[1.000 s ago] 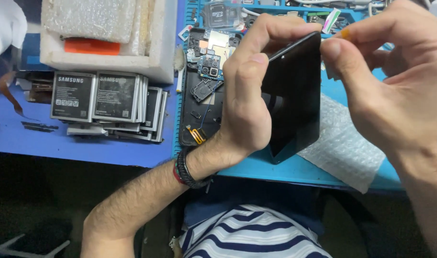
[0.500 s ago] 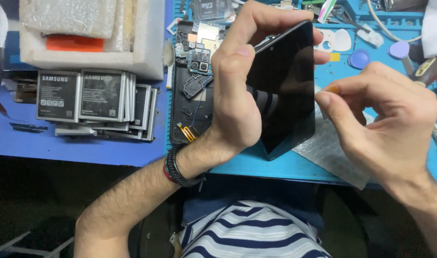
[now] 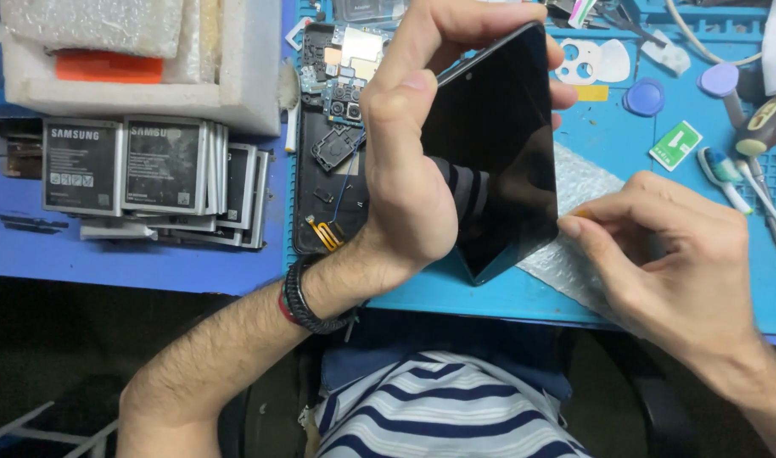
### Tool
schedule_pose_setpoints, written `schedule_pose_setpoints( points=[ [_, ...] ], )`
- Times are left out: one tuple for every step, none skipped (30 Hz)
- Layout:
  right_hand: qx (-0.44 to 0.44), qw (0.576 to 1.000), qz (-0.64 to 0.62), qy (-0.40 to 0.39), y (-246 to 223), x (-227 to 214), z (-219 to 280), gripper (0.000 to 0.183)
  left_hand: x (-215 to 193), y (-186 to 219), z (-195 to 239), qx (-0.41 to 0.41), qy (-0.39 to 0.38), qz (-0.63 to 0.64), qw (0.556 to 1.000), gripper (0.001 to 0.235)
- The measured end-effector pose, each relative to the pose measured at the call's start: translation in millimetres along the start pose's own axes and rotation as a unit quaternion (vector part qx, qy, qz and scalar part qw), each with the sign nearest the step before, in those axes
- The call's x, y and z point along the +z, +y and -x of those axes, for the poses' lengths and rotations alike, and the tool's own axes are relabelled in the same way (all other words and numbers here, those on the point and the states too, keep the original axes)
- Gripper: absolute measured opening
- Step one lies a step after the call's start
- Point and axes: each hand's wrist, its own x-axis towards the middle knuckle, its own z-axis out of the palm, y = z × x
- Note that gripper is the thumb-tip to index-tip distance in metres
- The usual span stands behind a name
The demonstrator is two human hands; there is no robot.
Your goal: The person uses a small orange tool to scrape and clean the edges and corners of a black smartphone held in the left hand. The person rotates the phone to access different sides while working over a blue workbench with scattered electronics parts and tools.
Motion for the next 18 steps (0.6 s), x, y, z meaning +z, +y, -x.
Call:
schedule_pose_setpoints(
  points=[
    [-0.001, 1.0, 0.001, 0.001, -0.8, 1.9, -0.3, 0.014, 1.1, 1.0, -0.5, 0.002, -0.001, 0.0, 1.0, 0.053],
    [0.001, 1.0, -0.004, 0.016, -1.4, 3.7, 0.2, 0.014, 2.4, 1.8, 0.0, -0.01, 0.005, 0.018, 1.0, 0.053],
    [0.003, 0.999, -0.008, 0.031, -2.0, 5.4, 0.9, 0.014, 3.7, 2.5, 0.6, -0.021, 0.011, 0.035, 0.999, 0.052],
    [0.003, 0.999, -0.009, 0.032, -2.3, 5.8, -1.1, 0.014, 2.6, 1.9, 0.6, -0.02, 0.011, 0.034, 0.999, 0.052],
    [-0.014, 0.999, -0.004, 0.04, -2.5, 6.2, -3.1, 0.015, 1.7, 1.2, 0.6, -0.015, 0.002, 0.036, 0.999, 0.051],
    [-0.029, 0.998, 0.003, 0.048, -2.7, 6.0, -3.9, 0.017, 1.2, -0.1, 1.1, -0.011, -0.008, 0.039, 0.999, 0.051],
    [-0.028, 0.998, 0.003, 0.049, -3.4, 6.6, -5.3, 0.017, 1.6, 1.5, 1.4, -0.012, -0.009, 0.039, 0.999, 0.051],
    [-0.037, 0.998, 0.002, 0.056, -4.4, 6.7, -7.7, 0.017, 2.1, 3.4, 0.9, -0.007, -0.008, 0.017, 1.0, 0.051],
    [-0.046, 0.997, 0.0, 0.063, -5.7, 6.7, -10.0, 0.018, 2.6, 5.8, 0.5, -0.003, -0.007, -0.005, 1.0, 0.052],
    [-0.048, 0.997, 0.0, 0.063, -7.2, 6.8, -11.6, 0.018, 4.3, 5.9, 0.4, -0.001, -0.007, -0.005, 1.0, 0.052],
    [-0.055, 0.996, -0.004, 0.073, -8.8, 6.9, -13.0, 0.019, 5.9, 6.2, 0.3, -0.001, -0.003, 0.001, 1.0, 0.051],
    [-0.061, 0.995, -0.007, 0.084, -10.2, 6.9, -14.1, 0.02, 7.7, 6.0, 0.2, -0.002, -0.001, 0.008, 1.0, 0.051],
    [-0.062, 0.994, -0.007, 0.085, -11.6, 7.0, -17.4, 0.02, 7.8, 6.3, 0.4, 0.0, -0.001, 0.008, 1.0, 0.051],
    [-0.072, 0.993, -0.012, 0.093, -13.1, 6.9, -20.1, 0.02, 8.2, 6.5, 0.7, 0.0, 0.001, 0.014, 1.0, 0.052],
    [-0.082, 0.991, -0.017, 0.102, -14.6, 6.6, -22.8, 0.021, 8.7, 6.7, 1.0, 0.0, 0.003, 0.019, 1.0, 0.054],
    [-0.083, 0.991, -0.017, 0.103, -15.6, 6.3, -25.5, 0.021, 8.5, 7.1, 0.5, 0.002, 0.002, 0.019, 1.0, 0.054],
    [-0.078, 0.991, -0.024, 0.11, -16.7, 6.0, -28.2, 0.02, 8.3, 7.5, -0.1, 0.01, -0.002, -0.002, 1.0, 0.054],
    [-0.072, 0.99, -0.031, 0.116, -17.9, 5.6, -31.0, 0.019, 8.0, 8.1, -0.4, 0.017, -0.004, -0.024, 1.0, 0.055]
  ],
)
